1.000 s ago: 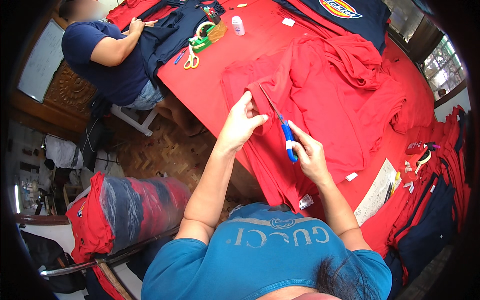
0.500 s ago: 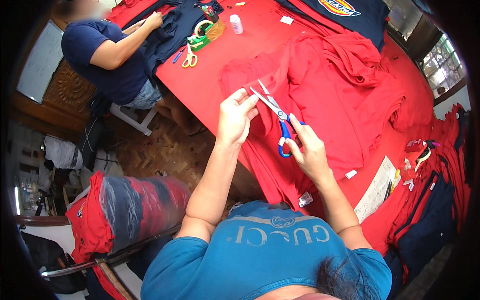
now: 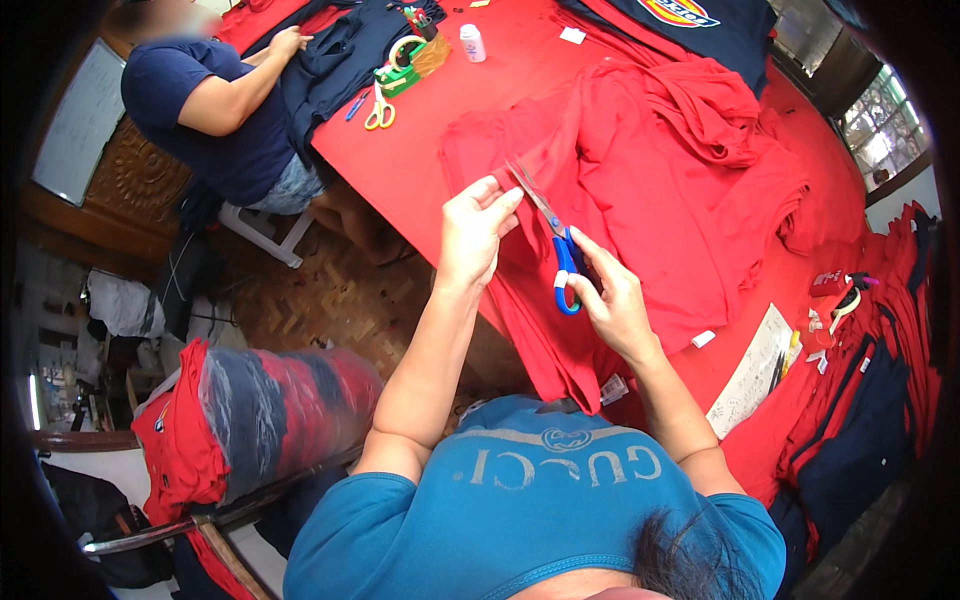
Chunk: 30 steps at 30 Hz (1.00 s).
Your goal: The person uses blue-handled scissors to trim the edges of a stack of red t-shirts on a table. They repeatedly align the fabric and make precise cuts along the hem and side seams. A second person is visible in the background working on dark-colored garments.
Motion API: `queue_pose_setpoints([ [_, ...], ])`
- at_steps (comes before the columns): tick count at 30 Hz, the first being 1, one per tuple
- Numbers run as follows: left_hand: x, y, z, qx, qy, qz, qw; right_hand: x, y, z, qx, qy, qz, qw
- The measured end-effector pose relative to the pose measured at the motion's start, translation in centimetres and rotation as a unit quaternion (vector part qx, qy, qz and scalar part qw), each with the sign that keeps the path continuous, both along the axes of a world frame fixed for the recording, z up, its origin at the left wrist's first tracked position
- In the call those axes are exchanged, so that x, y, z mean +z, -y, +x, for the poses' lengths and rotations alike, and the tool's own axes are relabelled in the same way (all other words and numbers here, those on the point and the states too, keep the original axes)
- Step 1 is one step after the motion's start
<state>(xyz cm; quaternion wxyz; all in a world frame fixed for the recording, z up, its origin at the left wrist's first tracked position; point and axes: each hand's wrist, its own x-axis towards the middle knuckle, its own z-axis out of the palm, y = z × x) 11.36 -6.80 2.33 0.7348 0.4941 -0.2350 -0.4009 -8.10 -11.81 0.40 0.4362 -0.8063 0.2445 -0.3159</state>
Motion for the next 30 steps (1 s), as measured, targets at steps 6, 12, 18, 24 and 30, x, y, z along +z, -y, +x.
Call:
queue_pose_setpoints([
  [6, 0.2, 0.0, -0.3, 0.002, -0.009, -0.014, 1.000, -1.5, 0.5, -0.1, 0.010, 0.019, 0.086, 0.996],
  [12, -1.6, 1.8, 3.2, 0.051, 0.077, -0.033, 0.995, -0.9, -2.3, -2.9, 0.028, 0.028, 0.101, 0.994],
  [18, -3.1, 6.2, 18.9, 0.161, 0.528, 0.274, 0.788, -3.4, -7.5, -8.3, 0.088, -0.248, -0.021, 0.965],
  [24, 3.2, 13.4, 21.2, -0.018, 0.107, 0.054, 0.993, -0.4, -1.8, -10.0, -0.089, 0.040, 0.061, 0.993],
  [30, 8.4, 14.3, 2.3, -0.111, 0.485, -0.025, 0.867, 2.9, 4.9, -24.2, -0.457, 0.101, -0.088, 0.879],
])
